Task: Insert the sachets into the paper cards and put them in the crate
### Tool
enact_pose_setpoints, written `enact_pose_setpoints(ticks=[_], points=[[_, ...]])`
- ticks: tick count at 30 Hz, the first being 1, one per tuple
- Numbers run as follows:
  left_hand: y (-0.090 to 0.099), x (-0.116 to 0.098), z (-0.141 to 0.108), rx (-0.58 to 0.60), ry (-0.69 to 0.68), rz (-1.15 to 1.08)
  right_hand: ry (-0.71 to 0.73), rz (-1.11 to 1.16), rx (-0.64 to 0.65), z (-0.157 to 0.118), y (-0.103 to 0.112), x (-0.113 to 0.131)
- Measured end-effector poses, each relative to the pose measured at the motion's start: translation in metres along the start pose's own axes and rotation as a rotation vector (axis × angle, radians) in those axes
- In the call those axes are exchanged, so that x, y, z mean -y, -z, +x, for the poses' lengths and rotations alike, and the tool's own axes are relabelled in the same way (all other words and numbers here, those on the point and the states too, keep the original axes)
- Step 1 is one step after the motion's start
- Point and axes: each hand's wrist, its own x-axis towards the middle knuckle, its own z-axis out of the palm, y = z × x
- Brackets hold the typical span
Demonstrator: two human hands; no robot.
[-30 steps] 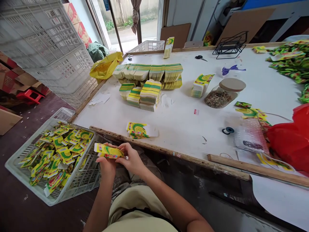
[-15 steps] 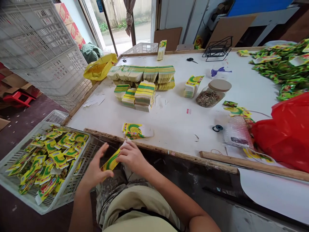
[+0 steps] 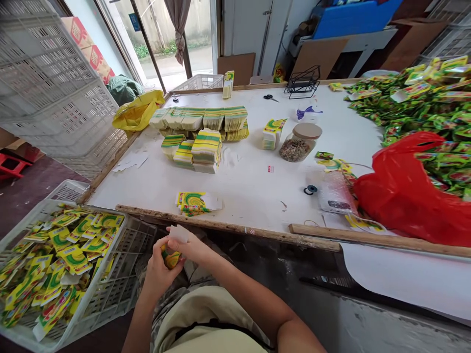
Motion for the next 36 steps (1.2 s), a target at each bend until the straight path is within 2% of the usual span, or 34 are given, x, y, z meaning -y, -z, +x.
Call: enact_pose_setpoints(ticks=[2,4,6,8,10,11,13,16,19,23,25,27,29,30,32,33,34,35,36], points=[[0.001,0.003,0.0,0.028,0.051,0.0,0.117,-0.108,0.0,-0.004,0.0,0.005],[0.0,0.007,0.001,0.045,0.096,-0.032,0.262,-0.332,0.103,-0.007,-0.001,0.011],[-0.001,0.011,0.002,-0.01,0.101,-0.083,0.359,-0.549,0.206,-0.01,-0.002,0.017],[-0.003,0.013,0.003,-0.099,0.069,-0.09,0.404,-0.661,0.189,-0.011,-0.001,0.018],[-0.003,0.011,0.003,-0.176,0.036,-0.014,0.429,-0.678,0.099,-0.01,0.002,0.016],[-0.002,0.01,0.003,-0.203,0.026,0.042,0.437,-0.675,0.072,-0.009,0.004,0.014],[0.003,0.007,0.003,-0.205,0.029,0.118,0.431,-0.689,0.105,-0.009,0.009,0.012],[0.012,0.003,0.0,-0.103,0.093,0.11,0.354,-0.788,0.25,-0.01,0.017,0.015],[0.021,0.003,-0.002,0.0,0.135,0.057,0.265,-0.886,0.344,-0.009,0.025,0.025],[0.021,0.002,-0.003,0.106,0.126,0.017,0.217,-0.913,0.464,-0.005,0.029,0.036],[0.016,0.001,-0.003,0.109,0.118,0.027,0.209,-0.91,0.412,-0.005,0.024,0.034],[0.013,0.001,-0.003,0.082,0.122,0.035,0.232,-0.867,0.298,-0.004,0.015,0.027],[0.018,0.005,-0.001,0.053,0.125,0.033,0.294,-0.786,0.212,-0.003,0.009,0.02],[0.026,0.01,0.0,0.028,0.132,0.039,0.329,-0.754,0.179,-0.002,0.009,0.018],[0.054,0.026,0.003,-0.129,0.173,0.103,0.388,-0.747,0.054,0.004,0.02,0.018],[0.073,0.036,0.004,-0.282,0.209,0.164,0.401,-0.785,-0.054,0.008,0.029,0.02],[0.093,0.047,0.005,-0.512,0.242,0.256,0.395,-0.847,-0.189,0.012,0.041,0.022],[0.112,0.058,0.006,-0.689,0.257,0.356,0.366,-0.934,-0.331,0.016,0.053,0.024],[0.129,0.068,0.006,-0.813,0.271,0.424,0.317,-1.03,-0.447,0.021,0.064,0.025]])
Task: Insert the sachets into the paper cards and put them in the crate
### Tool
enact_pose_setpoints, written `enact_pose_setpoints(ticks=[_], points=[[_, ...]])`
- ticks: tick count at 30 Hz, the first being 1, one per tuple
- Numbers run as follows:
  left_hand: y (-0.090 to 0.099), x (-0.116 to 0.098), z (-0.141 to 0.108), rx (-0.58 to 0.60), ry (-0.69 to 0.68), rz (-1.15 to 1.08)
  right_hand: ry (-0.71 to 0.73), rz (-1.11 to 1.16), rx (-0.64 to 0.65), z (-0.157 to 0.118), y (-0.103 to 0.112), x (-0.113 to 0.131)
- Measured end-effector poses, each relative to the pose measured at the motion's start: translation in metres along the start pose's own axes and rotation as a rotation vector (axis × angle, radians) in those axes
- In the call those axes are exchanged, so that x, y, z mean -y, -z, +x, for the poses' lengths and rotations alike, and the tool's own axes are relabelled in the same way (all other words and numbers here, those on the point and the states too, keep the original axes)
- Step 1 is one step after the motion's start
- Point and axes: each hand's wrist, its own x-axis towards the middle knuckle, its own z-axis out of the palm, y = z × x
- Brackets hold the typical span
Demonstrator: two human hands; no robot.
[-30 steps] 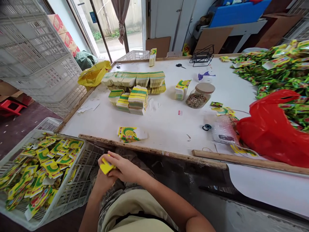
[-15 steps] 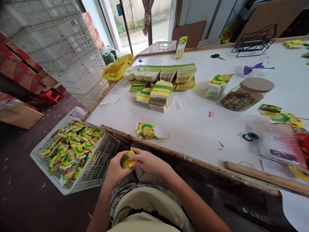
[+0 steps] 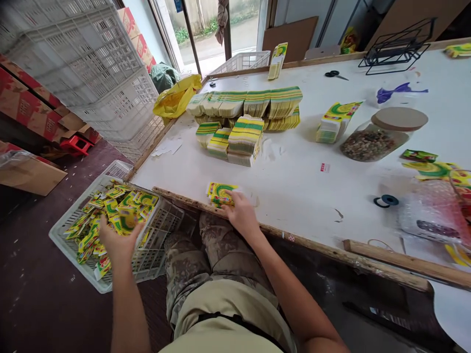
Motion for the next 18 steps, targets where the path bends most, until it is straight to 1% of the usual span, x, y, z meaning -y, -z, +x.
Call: enact_pose_setpoints(ticks=[1,2,3,4,6,8,9,11,12,13,14,15,17,18], points=[[0.004,0.011,0.01,-0.09,0.032,0.017,-0.051,-0.099,-0.028,0.006,0.003,-0.009],[0.005,0.018,0.015,-0.118,0.071,-0.001,-0.085,-0.169,-0.037,0.01,0.004,-0.017],[0.004,0.022,0.015,-0.099,0.115,-0.042,-0.101,-0.204,-0.035,0.014,0.005,-0.023],[-0.001,0.022,0.01,-0.039,0.157,-0.106,-0.103,-0.211,-0.031,0.016,0.005,-0.027],[-0.016,0.012,-0.011,0.172,0.22,-0.26,-0.097,-0.186,-0.044,0.018,0.003,-0.031],[-0.035,-0.005,-0.039,0.426,0.231,-0.408,-0.102,-0.153,-0.068,0.017,0.003,-0.031],[-0.044,-0.015,-0.053,0.534,0.229,-0.469,-0.107,-0.14,-0.08,0.016,0.003,-0.028],[-0.058,-0.036,-0.077,0.696,0.243,-0.609,-0.108,-0.037,-0.092,0.011,0.003,-0.018],[-0.062,-0.047,-0.086,0.751,0.258,-0.706,-0.104,0.069,-0.083,0.007,0.001,-0.01],[-0.066,-0.057,-0.093,0.783,0.278,-0.823,-0.098,0.203,-0.055,0.002,-0.002,0.0],[-0.069,-0.066,-0.097,0.791,0.303,-0.95,-0.093,0.368,-0.009,-0.005,-0.006,0.011],[-0.071,-0.075,-0.099,0.772,0.334,-1.072,-0.094,0.515,0.062,-0.013,-0.011,0.022],[-0.072,-0.091,-0.098,0.673,0.406,-1.234,-0.125,0.748,0.235,-0.03,-0.024,0.045],[-0.072,-0.097,-0.095,0.62,0.429,-1.24,-0.146,0.845,0.304,-0.038,-0.031,0.055]])
